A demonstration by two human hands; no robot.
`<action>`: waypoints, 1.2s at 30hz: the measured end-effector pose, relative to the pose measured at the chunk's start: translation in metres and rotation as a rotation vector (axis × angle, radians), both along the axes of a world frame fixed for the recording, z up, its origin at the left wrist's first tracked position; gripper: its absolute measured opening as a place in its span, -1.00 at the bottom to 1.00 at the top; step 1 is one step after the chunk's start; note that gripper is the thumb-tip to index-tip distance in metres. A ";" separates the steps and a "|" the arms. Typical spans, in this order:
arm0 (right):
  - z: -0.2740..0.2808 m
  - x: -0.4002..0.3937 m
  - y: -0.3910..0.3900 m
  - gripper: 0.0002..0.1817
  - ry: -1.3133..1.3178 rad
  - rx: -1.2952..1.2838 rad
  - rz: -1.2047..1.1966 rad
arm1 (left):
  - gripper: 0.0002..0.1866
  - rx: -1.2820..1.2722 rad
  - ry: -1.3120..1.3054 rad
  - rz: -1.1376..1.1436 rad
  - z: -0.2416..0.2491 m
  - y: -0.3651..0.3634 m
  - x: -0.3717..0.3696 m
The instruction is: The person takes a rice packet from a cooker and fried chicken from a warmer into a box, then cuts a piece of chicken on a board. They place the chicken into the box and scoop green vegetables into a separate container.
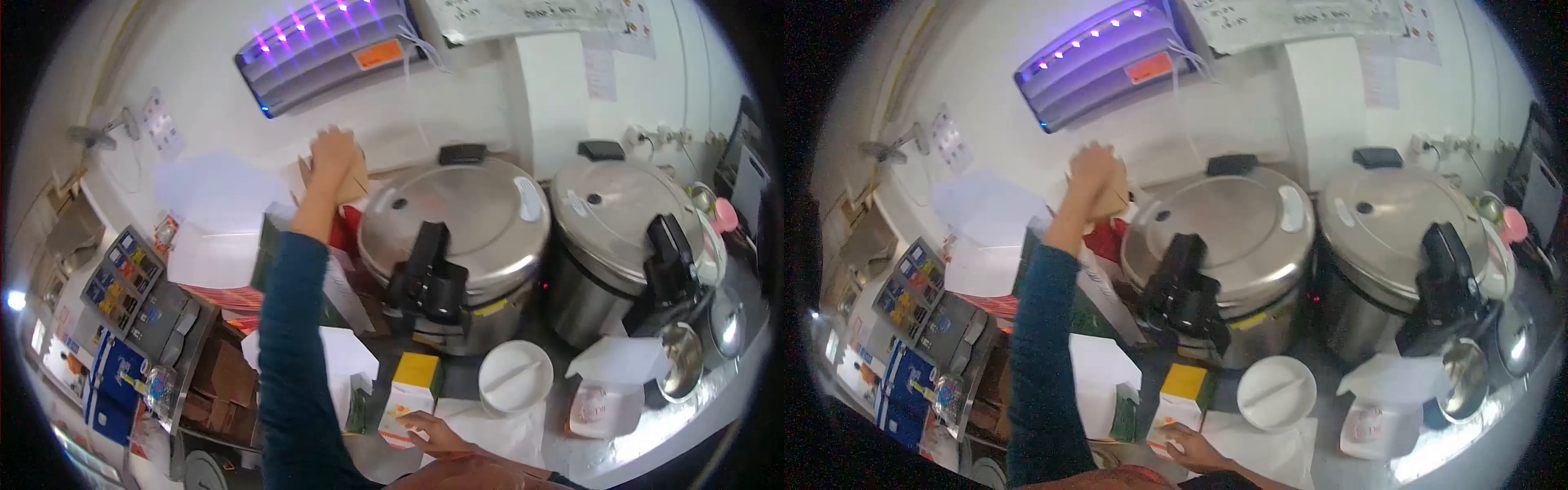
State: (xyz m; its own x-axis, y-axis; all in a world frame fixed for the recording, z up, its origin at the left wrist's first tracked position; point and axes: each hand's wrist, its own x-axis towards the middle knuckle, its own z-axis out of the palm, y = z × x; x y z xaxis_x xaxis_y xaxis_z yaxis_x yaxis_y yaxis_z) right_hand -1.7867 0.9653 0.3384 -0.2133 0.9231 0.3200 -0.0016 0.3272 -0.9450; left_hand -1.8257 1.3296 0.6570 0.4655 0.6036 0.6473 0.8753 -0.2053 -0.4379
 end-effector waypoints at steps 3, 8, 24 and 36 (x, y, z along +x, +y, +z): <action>0.031 0.032 -0.024 -0.72 -0.093 0.174 0.082 | -0.81 0.176 -0.063 -0.151 0.033 -0.086 0.039; 0.090 0.105 -0.061 -0.37 0.047 0.456 -0.772 | -0.87 0.158 -0.190 -0.762 0.001 -0.272 0.072; -0.034 0.316 -0.338 0.09 -0.220 -0.185 -1.440 | -0.47 -0.759 -0.835 -0.691 -0.302 -0.450 0.222; -0.010 0.486 -0.554 0.14 -0.386 0.031 -2.124 | -0.67 -0.940 -0.624 -0.266 -0.436 -0.457 0.221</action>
State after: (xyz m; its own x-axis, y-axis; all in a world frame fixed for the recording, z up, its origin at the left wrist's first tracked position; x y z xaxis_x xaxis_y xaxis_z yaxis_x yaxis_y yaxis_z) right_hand -1.3006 0.4117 0.3285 0.8155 -0.2072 0.5404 0.4285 -0.4116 -0.8044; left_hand -1.6049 0.8723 0.2213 0.4074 0.8996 0.1570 0.7658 -0.4302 0.4780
